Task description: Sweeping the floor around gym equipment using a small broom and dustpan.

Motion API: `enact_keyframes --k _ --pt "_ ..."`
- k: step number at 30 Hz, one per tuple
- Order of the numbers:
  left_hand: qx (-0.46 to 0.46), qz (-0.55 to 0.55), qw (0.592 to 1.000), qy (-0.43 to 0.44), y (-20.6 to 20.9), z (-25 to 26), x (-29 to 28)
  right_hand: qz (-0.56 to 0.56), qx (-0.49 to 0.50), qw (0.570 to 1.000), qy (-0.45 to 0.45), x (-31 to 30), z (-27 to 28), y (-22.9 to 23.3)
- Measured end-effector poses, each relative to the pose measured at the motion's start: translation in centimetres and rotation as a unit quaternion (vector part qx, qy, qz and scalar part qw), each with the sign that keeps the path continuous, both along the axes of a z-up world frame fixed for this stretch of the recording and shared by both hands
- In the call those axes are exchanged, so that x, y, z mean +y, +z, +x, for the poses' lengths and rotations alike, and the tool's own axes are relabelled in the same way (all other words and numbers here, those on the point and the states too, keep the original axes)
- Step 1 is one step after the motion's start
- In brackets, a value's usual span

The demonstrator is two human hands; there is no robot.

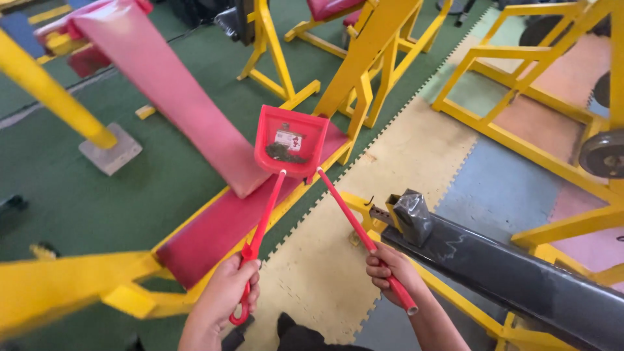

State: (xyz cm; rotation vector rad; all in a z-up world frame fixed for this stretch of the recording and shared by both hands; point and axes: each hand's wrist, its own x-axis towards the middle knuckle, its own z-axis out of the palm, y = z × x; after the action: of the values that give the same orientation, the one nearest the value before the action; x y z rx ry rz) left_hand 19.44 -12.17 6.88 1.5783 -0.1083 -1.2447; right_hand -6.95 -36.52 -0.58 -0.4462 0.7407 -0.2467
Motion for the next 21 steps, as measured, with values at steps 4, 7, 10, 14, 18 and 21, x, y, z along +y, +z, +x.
enact_keyframes --k 4,7,10,14,18,21 --pt "0.005 -0.021 0.999 -0.035 -0.6 3.1 -2.2 -0.009 0.01 0.999 -0.038 -0.5 1.1 -0.4" --pt "0.018 -0.004 0.998 -0.062 0.0 4.7 -4.2 0.012 0.003 0.998 -0.069 -1.5 1.5 -0.5" --pt "0.012 -0.002 0.997 -0.079 -0.5 5.9 -6.5 0.007 -0.001 0.997 -0.083 -2.6 1.8 -0.6" --pt "0.037 0.016 0.995 -0.095 -2.1 7.0 -10.0 -0.011 0.044 0.994 -0.096 -6.1 2.4 -0.6" --pt "0.073 -0.005 0.989 -0.126 -5.0 7.4 -12.9 0.005 0.06 0.992 -0.107 -10.4 2.8 -1.5" --pt "0.07 0.014 0.986 -0.151 -5.1 7.7 -16.8 0.045 0.065 0.988 -0.133 -14.9 3.3 -3.8"
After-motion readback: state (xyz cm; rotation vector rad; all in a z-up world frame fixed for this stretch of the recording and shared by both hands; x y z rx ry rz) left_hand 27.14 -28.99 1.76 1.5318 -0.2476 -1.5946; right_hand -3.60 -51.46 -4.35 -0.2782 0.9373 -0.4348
